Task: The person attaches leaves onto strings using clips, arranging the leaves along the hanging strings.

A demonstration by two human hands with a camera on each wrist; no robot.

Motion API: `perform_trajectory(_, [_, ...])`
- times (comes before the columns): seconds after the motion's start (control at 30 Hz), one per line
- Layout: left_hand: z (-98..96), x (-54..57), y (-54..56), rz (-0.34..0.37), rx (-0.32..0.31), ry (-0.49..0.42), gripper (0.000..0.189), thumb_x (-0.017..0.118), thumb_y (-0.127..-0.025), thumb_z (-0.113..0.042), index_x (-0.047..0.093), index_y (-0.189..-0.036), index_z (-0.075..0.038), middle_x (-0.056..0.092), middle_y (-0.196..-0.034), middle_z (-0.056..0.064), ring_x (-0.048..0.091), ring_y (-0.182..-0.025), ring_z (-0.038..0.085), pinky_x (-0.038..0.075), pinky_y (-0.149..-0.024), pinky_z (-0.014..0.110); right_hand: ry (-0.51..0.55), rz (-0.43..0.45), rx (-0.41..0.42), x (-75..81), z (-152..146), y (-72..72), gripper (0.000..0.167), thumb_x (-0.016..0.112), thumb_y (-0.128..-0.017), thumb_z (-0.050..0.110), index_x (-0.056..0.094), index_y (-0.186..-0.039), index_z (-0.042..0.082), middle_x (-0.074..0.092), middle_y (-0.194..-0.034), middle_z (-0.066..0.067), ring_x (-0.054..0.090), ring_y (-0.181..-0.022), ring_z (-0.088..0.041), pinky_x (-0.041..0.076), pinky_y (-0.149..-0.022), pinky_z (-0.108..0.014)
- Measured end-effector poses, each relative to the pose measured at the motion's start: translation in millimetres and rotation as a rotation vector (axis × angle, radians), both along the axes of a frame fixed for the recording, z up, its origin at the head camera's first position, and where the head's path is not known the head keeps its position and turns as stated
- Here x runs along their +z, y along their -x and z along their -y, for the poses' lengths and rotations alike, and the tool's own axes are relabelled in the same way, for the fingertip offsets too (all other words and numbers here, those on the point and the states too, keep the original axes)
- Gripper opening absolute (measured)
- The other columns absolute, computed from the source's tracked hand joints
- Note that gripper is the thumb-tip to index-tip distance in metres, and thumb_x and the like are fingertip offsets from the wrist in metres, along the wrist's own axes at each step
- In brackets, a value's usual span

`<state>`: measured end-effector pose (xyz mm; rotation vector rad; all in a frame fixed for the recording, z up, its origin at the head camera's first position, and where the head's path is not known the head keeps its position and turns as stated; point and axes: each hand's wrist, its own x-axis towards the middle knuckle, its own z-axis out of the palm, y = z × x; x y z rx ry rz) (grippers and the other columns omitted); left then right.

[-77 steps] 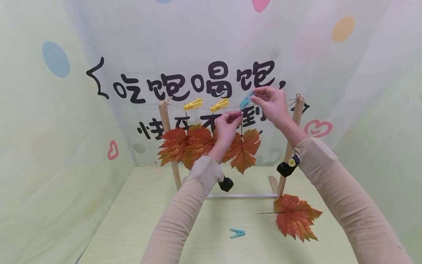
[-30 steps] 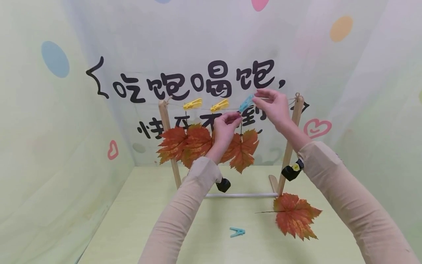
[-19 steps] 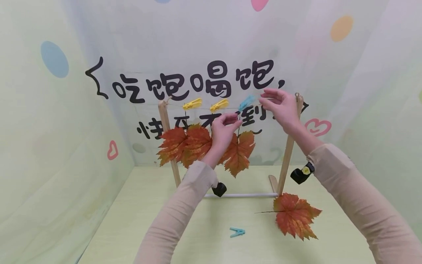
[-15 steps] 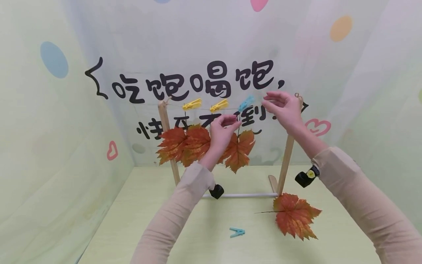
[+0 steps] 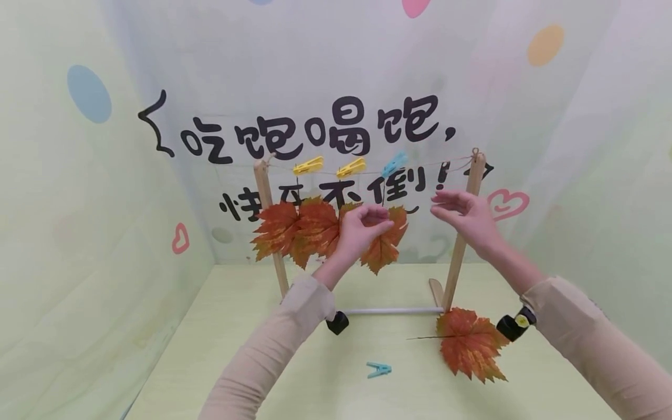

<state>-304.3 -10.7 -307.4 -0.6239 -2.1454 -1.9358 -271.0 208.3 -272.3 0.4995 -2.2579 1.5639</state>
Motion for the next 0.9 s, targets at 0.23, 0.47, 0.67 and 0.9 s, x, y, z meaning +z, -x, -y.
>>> perform_trajectory(0.23, [-11.3,-24.5,-0.6,0.020,-0.052,0.061,0.026,0.072,-0.076,-0.011,0.066,-0.100,-0.001,0.066,-0.097,0.013,0.063,-0.084,0.021,0.052,-0.073,0.022,-0.033,0.074,-0.010,-33.4,-19,-9.2,0.044,0.064,-0.086,0.017,0.052,-0.120,-0.008,0.059,-0.092,0.023,0.058,-0.085,0.005,0.045,-0.076,-0.010])
perform_trajectory(0.47, [-23.9,-43.5,0.5,0.049,-0.054,0.061,0.025,0.073,-0.076,-0.009,0.066,-0.098,0.000,0.067,-0.092,0.011,0.063,-0.077,0.013,0.051,-0.069,0.021,-0.086,0.103,-0.007,-62.5,-41,-17.0,0.042,0.062,-0.087,0.018,0.052,-0.119,-0.007,0.062,-0.096,0.015,0.057,-0.087,0.004,0.046,-0.075,-0.010])
perform_trajectory(0.67, [-35.5,-67.8,6.0,0.057,-0.079,0.070,0.025,0.072,-0.076,-0.006,0.065,-0.098,0.001,0.067,-0.095,0.016,0.065,-0.078,0.015,0.052,-0.068,0.021,-0.131,0.153,-0.039,-93.5,-62,-20.6,0.044,0.059,-0.089,0.021,0.050,-0.122,-0.007,0.057,-0.113,-0.025,0.054,-0.089,0.008,0.046,-0.075,-0.011])
perform_trajectory(0.9, [-46.1,-98.2,7.6,0.117,-0.089,0.095,0.026,0.073,-0.074,-0.003,0.066,-0.099,0.001,0.067,-0.094,0.017,0.065,-0.077,0.016,0.052,-0.066,0.020,-0.182,0.180,-0.102,-125.7,-81,-24.6,0.045,0.060,-0.088,0.021,0.050,-0.122,-0.007,0.057,-0.114,-0.025,0.051,-0.087,0.013,0.044,-0.074,-0.010])
